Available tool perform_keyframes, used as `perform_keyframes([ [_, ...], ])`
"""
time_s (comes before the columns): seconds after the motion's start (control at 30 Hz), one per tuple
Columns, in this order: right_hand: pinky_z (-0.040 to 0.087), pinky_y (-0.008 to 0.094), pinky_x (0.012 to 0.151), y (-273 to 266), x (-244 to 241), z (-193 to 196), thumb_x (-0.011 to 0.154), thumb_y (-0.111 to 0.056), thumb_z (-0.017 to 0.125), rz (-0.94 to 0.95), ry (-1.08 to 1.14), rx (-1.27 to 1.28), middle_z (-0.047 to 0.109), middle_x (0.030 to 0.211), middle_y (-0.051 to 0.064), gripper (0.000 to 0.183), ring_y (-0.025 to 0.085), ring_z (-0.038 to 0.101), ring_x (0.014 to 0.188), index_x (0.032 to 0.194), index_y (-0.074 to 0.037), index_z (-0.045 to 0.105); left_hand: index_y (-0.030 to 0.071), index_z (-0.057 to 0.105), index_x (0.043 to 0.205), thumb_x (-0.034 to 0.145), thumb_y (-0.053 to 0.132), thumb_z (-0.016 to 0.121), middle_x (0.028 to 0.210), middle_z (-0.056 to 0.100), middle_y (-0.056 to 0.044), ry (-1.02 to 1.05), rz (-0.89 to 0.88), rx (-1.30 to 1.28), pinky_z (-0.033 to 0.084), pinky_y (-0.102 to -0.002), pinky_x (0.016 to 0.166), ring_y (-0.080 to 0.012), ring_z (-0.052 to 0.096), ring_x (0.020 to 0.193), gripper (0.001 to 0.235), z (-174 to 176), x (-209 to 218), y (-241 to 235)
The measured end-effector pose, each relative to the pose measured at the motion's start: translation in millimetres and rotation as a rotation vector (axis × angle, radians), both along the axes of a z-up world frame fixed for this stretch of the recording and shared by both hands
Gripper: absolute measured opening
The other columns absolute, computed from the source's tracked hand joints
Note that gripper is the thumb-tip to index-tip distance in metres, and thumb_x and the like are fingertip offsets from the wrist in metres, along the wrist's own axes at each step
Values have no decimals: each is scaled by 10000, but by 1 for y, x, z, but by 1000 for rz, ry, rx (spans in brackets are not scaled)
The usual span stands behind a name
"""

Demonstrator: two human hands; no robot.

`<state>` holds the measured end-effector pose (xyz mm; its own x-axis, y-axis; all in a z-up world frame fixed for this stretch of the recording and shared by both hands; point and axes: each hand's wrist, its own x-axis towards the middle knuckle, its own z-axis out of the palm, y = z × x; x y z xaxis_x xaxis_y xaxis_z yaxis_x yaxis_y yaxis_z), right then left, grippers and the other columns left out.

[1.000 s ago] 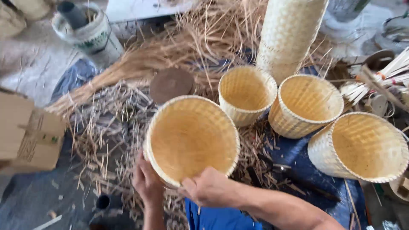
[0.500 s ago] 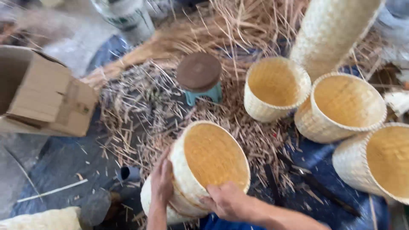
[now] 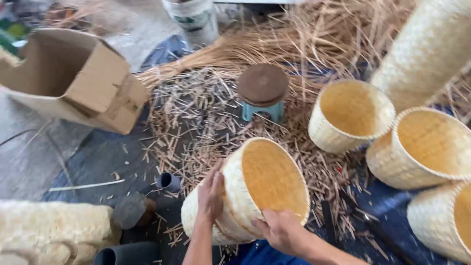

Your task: The person sits on the floor of a basket workshop and weaves bamboo baskets. They tuck and weave thin bamboo strips along the rim of a basket body, press the strips into place, pick up new strips from the floor, and set finished baskets aside with others.

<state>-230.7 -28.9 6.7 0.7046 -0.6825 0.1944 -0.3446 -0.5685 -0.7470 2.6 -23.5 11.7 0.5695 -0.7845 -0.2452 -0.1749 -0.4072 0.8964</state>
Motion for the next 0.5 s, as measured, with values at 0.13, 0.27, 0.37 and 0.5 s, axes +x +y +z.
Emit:
perform_keyframes([
  [0.13, 520, 545, 534, 9, -2, 2, 924, -310, 699, -17, 150, 13, 679, 648, 243, 290, 483, 667, 640, 825, -43, 646, 155, 612, 1407, 998, 320, 469, 1395, 676, -116, -107, -48, -169, 291, -338, 1087, -199, 578, 1296, 464, -14, -1, 22],
  [0.27, 535, 516, 509, 10, 7, 3, 932, -298, 668, -46, 101, 4, 688, 681, 232, 289, 464, 686, 661, 826, -33, 624, 140, 603, 1420, 979, 328, 455, 1409, 663, -99, -91, -40, -151, 281, -355, 1102, -213, 568, 1314, 501, -3, 6, 27],
  [0.37, 532, 527, 519, 19, 3, -8, 922, -310, 691, 23, 104, -78, 695, 639, 214, 297, 448, 686, 596, 830, -35, 629, 113, 609, 1414, 977, 312, 468, 1419, 664, -113, -9, -44, -230, 406, -344, 1120, -227, 592, 1336, 501, -5, 6, 31],
  [0.5, 492, 532, 480, 19, -5, -24, 912, -293, 718, 0, 115, -143, 670, 640, 220, 272, 449, 658, 568, 809, -60, 625, 100, 594, 1441, 993, 289, 436, 1444, 633, -120, -80, -74, -174, 333, -361, 1130, -253, 545, 1354, 511, -14, 2, 33],
])
